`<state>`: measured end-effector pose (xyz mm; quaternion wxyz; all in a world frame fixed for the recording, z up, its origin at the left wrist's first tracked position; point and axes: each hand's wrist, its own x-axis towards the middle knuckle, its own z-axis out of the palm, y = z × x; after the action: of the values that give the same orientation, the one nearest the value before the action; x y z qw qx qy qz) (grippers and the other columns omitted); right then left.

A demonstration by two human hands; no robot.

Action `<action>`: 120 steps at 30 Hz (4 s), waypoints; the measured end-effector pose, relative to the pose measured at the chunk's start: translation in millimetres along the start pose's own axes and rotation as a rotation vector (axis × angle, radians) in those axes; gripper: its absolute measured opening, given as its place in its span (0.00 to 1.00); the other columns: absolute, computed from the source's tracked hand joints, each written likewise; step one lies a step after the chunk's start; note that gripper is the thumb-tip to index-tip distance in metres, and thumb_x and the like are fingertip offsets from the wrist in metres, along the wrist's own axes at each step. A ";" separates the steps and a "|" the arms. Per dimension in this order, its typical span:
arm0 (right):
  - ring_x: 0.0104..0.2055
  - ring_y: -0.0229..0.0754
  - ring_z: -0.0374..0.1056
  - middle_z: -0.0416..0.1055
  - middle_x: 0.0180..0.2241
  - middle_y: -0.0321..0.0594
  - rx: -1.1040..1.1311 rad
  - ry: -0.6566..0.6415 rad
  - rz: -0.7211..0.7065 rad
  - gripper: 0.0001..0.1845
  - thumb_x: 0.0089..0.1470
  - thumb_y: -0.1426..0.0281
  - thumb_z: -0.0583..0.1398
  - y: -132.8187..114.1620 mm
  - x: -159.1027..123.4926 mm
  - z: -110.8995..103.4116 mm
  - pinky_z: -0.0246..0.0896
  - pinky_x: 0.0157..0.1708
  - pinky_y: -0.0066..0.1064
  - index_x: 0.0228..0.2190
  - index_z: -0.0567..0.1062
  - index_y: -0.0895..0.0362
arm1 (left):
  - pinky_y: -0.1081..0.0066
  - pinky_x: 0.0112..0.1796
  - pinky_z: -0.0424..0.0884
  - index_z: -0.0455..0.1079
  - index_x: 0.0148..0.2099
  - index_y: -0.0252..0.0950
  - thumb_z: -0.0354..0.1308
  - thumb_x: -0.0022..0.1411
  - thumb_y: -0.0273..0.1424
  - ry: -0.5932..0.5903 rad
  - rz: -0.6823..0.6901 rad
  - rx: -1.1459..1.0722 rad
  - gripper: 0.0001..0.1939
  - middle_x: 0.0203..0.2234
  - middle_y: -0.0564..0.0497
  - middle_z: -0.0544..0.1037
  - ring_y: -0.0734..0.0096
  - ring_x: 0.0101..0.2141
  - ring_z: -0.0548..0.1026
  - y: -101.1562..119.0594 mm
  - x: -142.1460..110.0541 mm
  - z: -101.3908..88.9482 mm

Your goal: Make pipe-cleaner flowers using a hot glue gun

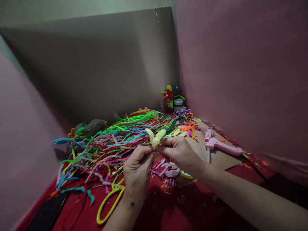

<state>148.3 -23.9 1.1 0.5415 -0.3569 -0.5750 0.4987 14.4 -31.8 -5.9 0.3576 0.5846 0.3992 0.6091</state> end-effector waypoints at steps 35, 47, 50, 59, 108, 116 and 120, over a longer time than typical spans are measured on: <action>0.31 0.33 0.62 0.65 0.27 0.33 0.019 -0.010 -0.298 0.03 0.45 0.73 0.63 14.4 2.7 -7.0 0.60 0.34 0.28 0.22 0.77 0.55 | 0.80 0.19 0.63 0.74 0.30 0.31 0.66 0.45 0.29 -0.248 -0.542 -0.332 0.08 0.20 0.54 0.70 0.82 0.18 0.64 6.8 10.7 -6.9; 0.28 0.32 0.59 0.62 0.25 0.32 0.295 -0.079 -0.152 0.05 0.44 0.71 0.64 17.4 5.5 -3.1 0.57 0.29 0.27 0.20 0.74 0.57 | 0.80 0.15 0.55 0.73 0.23 0.29 0.67 0.45 0.32 -0.320 -0.503 -0.372 0.10 0.14 0.53 0.69 0.83 0.15 0.59 7.2 9.7 -4.0; 0.28 0.32 0.59 0.63 0.25 0.31 0.309 -0.060 -0.156 0.06 0.43 0.68 0.65 19.0 5.3 -1.8 0.57 0.29 0.27 0.20 0.75 0.56 | 0.80 0.15 0.55 0.73 0.22 0.29 0.68 0.43 0.32 -0.297 -0.500 -0.390 0.11 0.13 0.54 0.68 0.83 0.15 0.58 6.1 9.2 -2.5; 0.32 0.35 0.60 0.64 0.26 0.33 0.234 -0.021 -0.152 0.11 0.44 0.64 0.64 11.3 -2.4 1.2 0.58 0.35 0.30 0.20 0.73 0.58 | 0.80 0.16 0.57 0.75 0.25 0.32 0.69 0.40 0.29 -0.203 -0.476 -0.432 0.08 0.15 0.55 0.69 0.83 0.16 0.60 8.9 7.2 2.9; 0.25 0.36 0.65 0.74 0.25 0.42 -0.851 0.118 0.014 0.10 0.48 0.73 0.58 -12.5 40.3 -104.6 0.57 0.27 0.27 0.29 0.79 0.62 | 0.78 0.23 0.66 0.72 0.27 0.31 0.68 0.43 0.30 -0.054 -0.463 -0.575 0.10 0.19 0.53 0.72 0.79 0.20 0.69 3.6 17.2 -9.8; 0.23 0.36 0.61 0.72 0.23 0.46 -1.324 -0.104 0.078 0.17 0.55 0.69 0.53 0.6 76.2 -115.1 0.48 0.23 0.28 0.27 0.78 0.64 | 0.80 0.22 0.65 0.73 0.28 0.30 0.68 0.45 0.31 -0.076 -0.482 -0.572 0.10 0.19 0.53 0.72 0.80 0.20 0.69 0.5 19.3 -9.8; 0.23 0.36 0.63 0.72 0.23 0.44 -1.421 -0.228 0.173 0.08 0.46 0.71 0.59 6.4 82.1 -116.2 0.47 0.23 0.27 0.26 0.79 0.62 | 0.80 0.21 0.65 0.73 0.27 0.30 0.68 0.44 0.31 -0.074 -0.492 -0.559 0.10 0.18 0.53 0.72 0.81 0.20 0.68 0.5 18.8 -8.8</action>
<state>248.2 77.5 7.1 0.0739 -0.6126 -0.7829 0.0799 4.5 -15.7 2.7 0.6533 0.3725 0.3328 0.5689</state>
